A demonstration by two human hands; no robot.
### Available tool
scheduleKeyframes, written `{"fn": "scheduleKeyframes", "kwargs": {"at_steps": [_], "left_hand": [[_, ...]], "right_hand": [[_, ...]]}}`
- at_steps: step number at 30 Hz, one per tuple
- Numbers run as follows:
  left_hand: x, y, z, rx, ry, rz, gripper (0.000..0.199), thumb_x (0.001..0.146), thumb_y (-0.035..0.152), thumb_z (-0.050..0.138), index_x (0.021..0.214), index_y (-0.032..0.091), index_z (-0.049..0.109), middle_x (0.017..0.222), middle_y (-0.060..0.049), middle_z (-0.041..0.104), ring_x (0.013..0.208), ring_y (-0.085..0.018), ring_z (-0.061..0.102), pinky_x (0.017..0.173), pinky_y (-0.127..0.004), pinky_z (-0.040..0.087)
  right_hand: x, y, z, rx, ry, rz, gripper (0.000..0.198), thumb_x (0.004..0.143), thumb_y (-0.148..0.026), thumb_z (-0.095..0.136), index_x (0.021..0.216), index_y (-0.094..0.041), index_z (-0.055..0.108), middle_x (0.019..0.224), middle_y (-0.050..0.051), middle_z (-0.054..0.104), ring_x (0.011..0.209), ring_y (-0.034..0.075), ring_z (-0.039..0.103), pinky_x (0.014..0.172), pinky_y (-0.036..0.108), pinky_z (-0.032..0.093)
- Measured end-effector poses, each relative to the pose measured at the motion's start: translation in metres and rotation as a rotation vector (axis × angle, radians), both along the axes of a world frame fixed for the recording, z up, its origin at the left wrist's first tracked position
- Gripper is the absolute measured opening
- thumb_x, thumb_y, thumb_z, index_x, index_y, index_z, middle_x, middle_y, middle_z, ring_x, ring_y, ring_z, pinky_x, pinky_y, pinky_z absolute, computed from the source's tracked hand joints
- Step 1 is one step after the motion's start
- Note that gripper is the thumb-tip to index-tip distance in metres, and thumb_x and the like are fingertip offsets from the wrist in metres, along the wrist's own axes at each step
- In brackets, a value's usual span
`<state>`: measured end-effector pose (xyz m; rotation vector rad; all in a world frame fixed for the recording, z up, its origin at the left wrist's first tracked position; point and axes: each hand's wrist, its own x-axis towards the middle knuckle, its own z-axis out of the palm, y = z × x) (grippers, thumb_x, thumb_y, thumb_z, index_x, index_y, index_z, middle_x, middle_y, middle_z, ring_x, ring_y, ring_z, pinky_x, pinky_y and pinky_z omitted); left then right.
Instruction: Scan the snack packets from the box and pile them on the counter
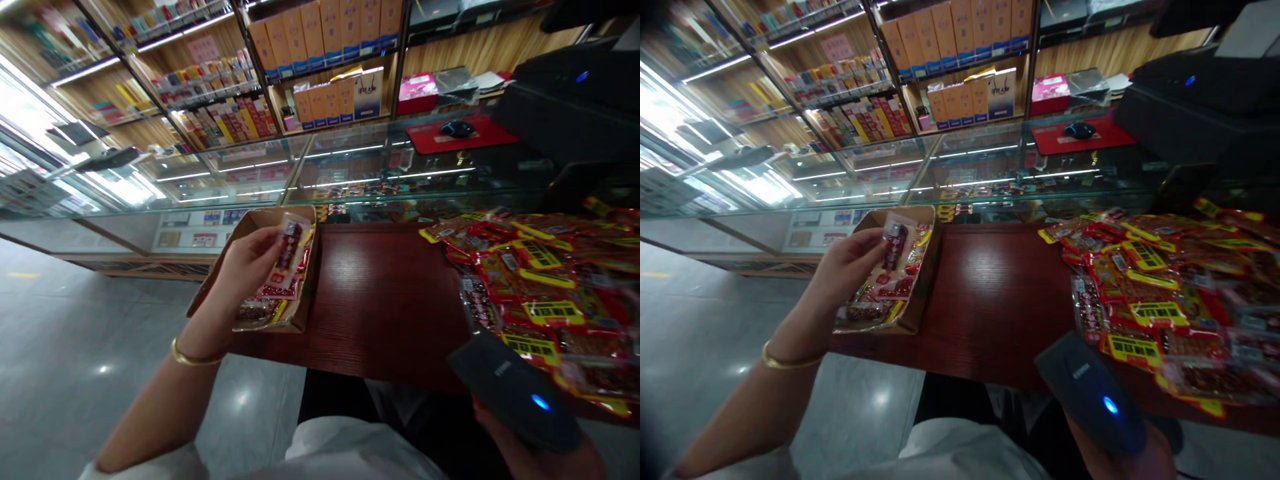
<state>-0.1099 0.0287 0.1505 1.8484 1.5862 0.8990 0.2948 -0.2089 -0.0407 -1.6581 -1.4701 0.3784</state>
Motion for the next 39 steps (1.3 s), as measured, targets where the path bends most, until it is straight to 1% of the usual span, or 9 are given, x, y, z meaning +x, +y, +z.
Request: {"fn": "scheduleKeyframes", "kwargs": {"at_steps": [3, 8, 11, 15, 18, 22, 28, 32, 39], "left_hand": [[0.070, -0.017, -0.011, -0.184, -0.340, -0.162, 0.045, 0.090, 0.048, 0.064, 0.125, 0.020, 0.069, 0.102, -0.006, 0.076, 0.083, -0.018, 0.067, 0.070, -0.025, 0.052], [0.152, 0.005, -0.071, -0.499, -0.532, -0.424, 0.041, 0.092, 0.034, 0.061, 0.130, 0.019, 0.065, 0.103, -0.006, 0.074, 0.075, -0.013, 0.066, 0.066, -0.022, 0.052], [0.168, 0.022, -0.106, -0.569, -0.530, -0.485, 0.056, 0.081, 0.021, 0.068, 0.137, 0.018, 0.062, 0.110, -0.008, 0.075, 0.079, -0.015, 0.069, 0.069, -0.024, 0.054], [0.160, 0.028, -0.132, -0.503, -0.472, -0.626, 0.071, 0.070, 0.007, 0.068, 0.140, 0.017, 0.062, 0.131, -0.010, 0.071, 0.111, -0.022, 0.069, 0.096, -0.032, 0.053], [0.152, 0.026, -0.136, -0.493, -0.449, -0.721, 0.068, 0.072, 0.005, 0.063, 0.139, 0.014, 0.062, 0.135, -0.011, 0.070, 0.119, -0.022, 0.066, 0.107, -0.035, 0.047], [0.147, 0.027, -0.134, -0.529, -0.395, -0.800, 0.066, 0.071, 0.005, 0.063, 0.137, 0.014, 0.063, 0.130, -0.011, 0.072, 0.115, -0.023, 0.067, 0.101, -0.035, 0.050], [0.143, 0.032, -0.133, -0.609, -0.232, -0.697, 0.075, 0.065, 0.012, 0.072, 0.139, 0.016, 0.062, 0.117, -0.008, 0.075, 0.091, -0.021, 0.069, 0.077, -0.030, 0.054], [0.145, 0.034, -0.130, -0.593, -0.201, -0.677, 0.071, 0.062, 0.015, 0.076, 0.132, 0.016, 0.067, 0.111, -0.006, 0.076, 0.090, -0.021, 0.068, 0.075, -0.028, 0.052], [0.145, 0.031, -0.128, -0.686, -0.287, -0.634, 0.073, 0.061, 0.010, 0.071, 0.133, 0.017, 0.065, 0.104, -0.006, 0.076, 0.074, -0.015, 0.066, 0.063, -0.023, 0.050]], "right_hand": [[-0.011, 0.008, 0.012, 0.033, -0.097, 0.023, 0.015, 0.085, -0.037, 0.074, 0.074, -0.027, 0.078, 0.070, 0.002, 0.081, 0.058, 0.028, 0.078, 0.051, 0.033, 0.062], [-0.024, 0.022, 0.047, 0.049, -0.110, 0.053, 0.015, 0.088, -0.037, 0.072, 0.081, -0.025, 0.078, 0.078, 0.003, 0.083, 0.067, 0.026, 0.081, 0.058, 0.027, 0.064], [-0.026, 0.024, 0.055, -0.016, -0.065, 0.037, 0.020, 0.091, -0.041, 0.070, 0.087, -0.024, 0.080, 0.079, 0.003, 0.084, 0.066, 0.024, 0.081, 0.062, 0.025, 0.065], [-0.029, 0.021, 0.048, -0.095, -0.012, -0.090, 0.033, 0.093, -0.052, 0.066, 0.091, -0.022, 0.080, 0.076, 0.006, 0.082, 0.063, 0.025, 0.079, 0.069, 0.030, 0.065], [-0.030, 0.021, 0.044, -0.147, -0.035, -0.084, 0.036, 0.093, -0.054, 0.065, 0.094, -0.021, 0.080, 0.081, 0.007, 0.083, 0.069, 0.026, 0.080, 0.075, 0.033, 0.065], [-0.029, 0.025, 0.046, -0.158, -0.069, -0.066, 0.037, 0.092, -0.053, 0.065, 0.103, -0.021, 0.080, 0.089, 0.008, 0.084, 0.078, 0.028, 0.081, 0.080, 0.034, 0.064], [-0.028, 0.028, 0.049, -0.146, -0.119, -0.066, 0.037, 0.092, -0.055, 0.065, 0.099, -0.021, 0.079, 0.085, 0.009, 0.083, 0.074, 0.028, 0.080, 0.077, 0.034, 0.065], [-0.025, 0.025, 0.048, -0.135, -0.146, -0.072, 0.038, 0.092, -0.055, 0.065, 0.098, -0.020, 0.079, 0.083, 0.009, 0.083, 0.072, 0.028, 0.080, 0.075, 0.034, 0.064], [-0.027, 0.025, 0.056, -0.121, -0.131, -0.068, 0.029, 0.092, -0.047, 0.065, 0.097, -0.020, 0.077, 0.084, 0.009, 0.083, 0.075, 0.028, 0.081, 0.072, 0.032, 0.064]]}}
